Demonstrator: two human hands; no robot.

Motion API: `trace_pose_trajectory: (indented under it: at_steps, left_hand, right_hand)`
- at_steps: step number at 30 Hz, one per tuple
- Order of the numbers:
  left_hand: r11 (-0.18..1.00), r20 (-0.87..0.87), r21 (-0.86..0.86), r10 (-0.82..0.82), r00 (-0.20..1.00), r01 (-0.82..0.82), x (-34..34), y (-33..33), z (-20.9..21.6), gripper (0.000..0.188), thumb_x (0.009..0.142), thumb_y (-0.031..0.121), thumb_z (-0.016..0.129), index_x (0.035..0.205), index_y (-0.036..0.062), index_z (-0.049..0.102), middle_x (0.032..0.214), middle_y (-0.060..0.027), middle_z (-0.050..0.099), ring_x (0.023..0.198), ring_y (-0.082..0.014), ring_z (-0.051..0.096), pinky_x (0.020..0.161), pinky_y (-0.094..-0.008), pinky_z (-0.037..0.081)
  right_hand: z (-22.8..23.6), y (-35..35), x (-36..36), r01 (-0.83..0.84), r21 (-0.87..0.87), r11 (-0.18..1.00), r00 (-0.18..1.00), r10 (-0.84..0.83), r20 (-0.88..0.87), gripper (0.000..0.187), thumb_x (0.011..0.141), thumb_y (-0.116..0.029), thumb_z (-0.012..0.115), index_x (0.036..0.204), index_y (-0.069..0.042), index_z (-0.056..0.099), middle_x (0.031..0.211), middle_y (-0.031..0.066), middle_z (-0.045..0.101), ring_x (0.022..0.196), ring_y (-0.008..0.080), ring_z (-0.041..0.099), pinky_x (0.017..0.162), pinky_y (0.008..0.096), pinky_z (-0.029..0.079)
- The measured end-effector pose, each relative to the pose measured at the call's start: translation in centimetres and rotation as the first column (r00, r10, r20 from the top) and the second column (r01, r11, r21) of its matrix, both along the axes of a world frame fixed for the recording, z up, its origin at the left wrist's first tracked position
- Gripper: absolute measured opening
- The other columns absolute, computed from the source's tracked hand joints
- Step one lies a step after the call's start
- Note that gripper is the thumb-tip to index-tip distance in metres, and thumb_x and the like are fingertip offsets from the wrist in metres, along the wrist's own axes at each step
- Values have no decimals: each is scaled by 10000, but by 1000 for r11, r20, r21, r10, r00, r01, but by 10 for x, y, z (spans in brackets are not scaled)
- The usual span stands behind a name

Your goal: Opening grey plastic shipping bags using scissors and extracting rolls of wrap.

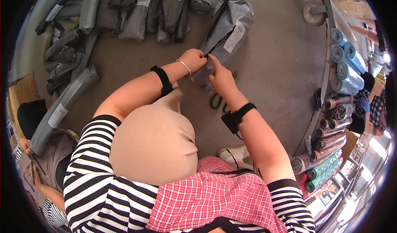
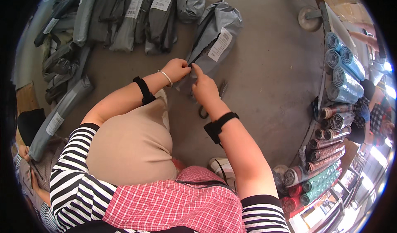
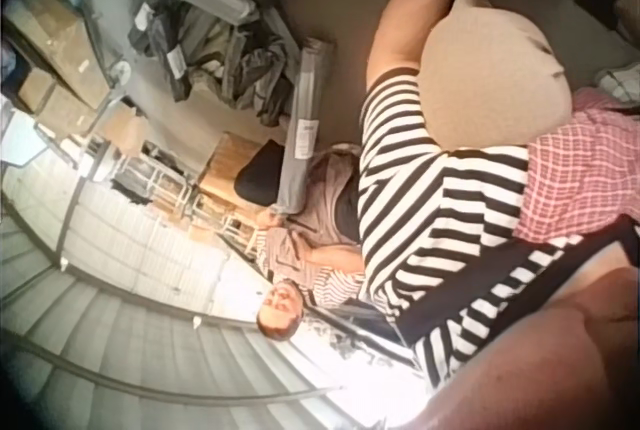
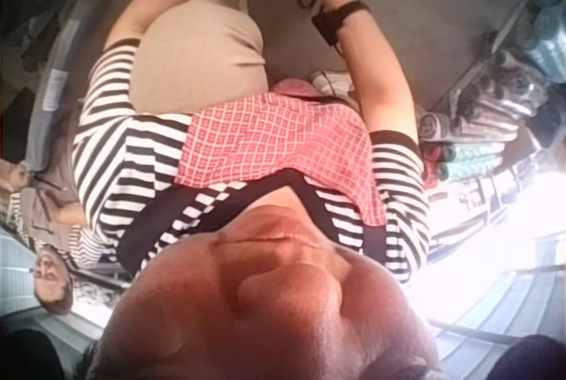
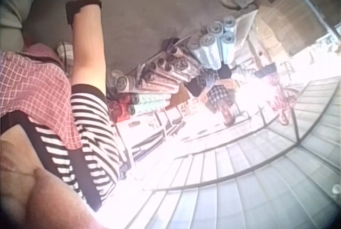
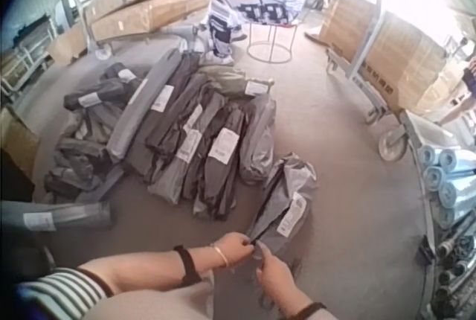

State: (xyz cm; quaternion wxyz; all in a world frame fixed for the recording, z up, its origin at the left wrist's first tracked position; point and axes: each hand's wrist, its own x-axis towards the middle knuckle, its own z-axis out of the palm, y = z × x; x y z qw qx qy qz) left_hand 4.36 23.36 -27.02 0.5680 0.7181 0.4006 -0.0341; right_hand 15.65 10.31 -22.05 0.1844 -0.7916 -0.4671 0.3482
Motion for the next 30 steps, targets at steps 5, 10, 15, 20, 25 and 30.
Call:
trace_pose_trajectory:
  at_steps: [5,10,15,20,25,30]
  left_hand:
    - [971,-24,237,0,1000,6,-5,0,11,262,775,239,604,754,-20,643,661,-177,622,622,-315,615,602,-396,484]
    - [911,-46,390,165,985,-135,-27,8,0,270,751,246,597,749,-19,650,722,-212,627,712,-379,617,660,-435,486]
    - [947,-220,321,110,969,-35,-35,18,-26,257,752,252,633,795,-1,647,774,-206,637,745,-368,616,688,-439,482]
    - [820,231,572,-184,956,19,-17,15,27,256,739,245,701,878,47,618,804,-161,648,799,-348,620,727,-432,469]
    - [431,-331,503,-705,627,749,-8,-16,21,318,740,356,674,926,99,662,826,-78,681,859,-267,646,904,-420,425]
    - [464,-193,596,-709,678,655,-14,-35,16,312,727,308,702,961,102,679,919,-78,664,969,-236,612,931,-386,406]
  right_hand:
    - [-13,2,17,-140,100,985,990,140,5,258,814,-144,647,1050,-53,598,860,219,647,835,403,620,743,486,485]
    - [-15,-20,39,-82,29,996,986,77,148,140,828,-150,649,866,-17,629,844,224,647,837,403,621,739,478,486]
    - [-27,-42,51,35,-27,999,984,-30,174,126,843,-137,617,893,-24,640,863,206,653,853,398,619,750,466,487]
    - [12,1,23,92,389,917,989,-130,73,178,833,-134,577,954,-20,642,916,224,643,893,407,606,802,457,480]
    - [-6,19,10,181,-38,983,975,-175,137,253,812,-192,624,931,31,624,939,266,644,937,447,599,836,475,482]
    - [-31,23,15,275,-313,909,960,-240,145,712,728,-335,743,1114,172,428,1026,339,615,1019,436,609,878,435,500]
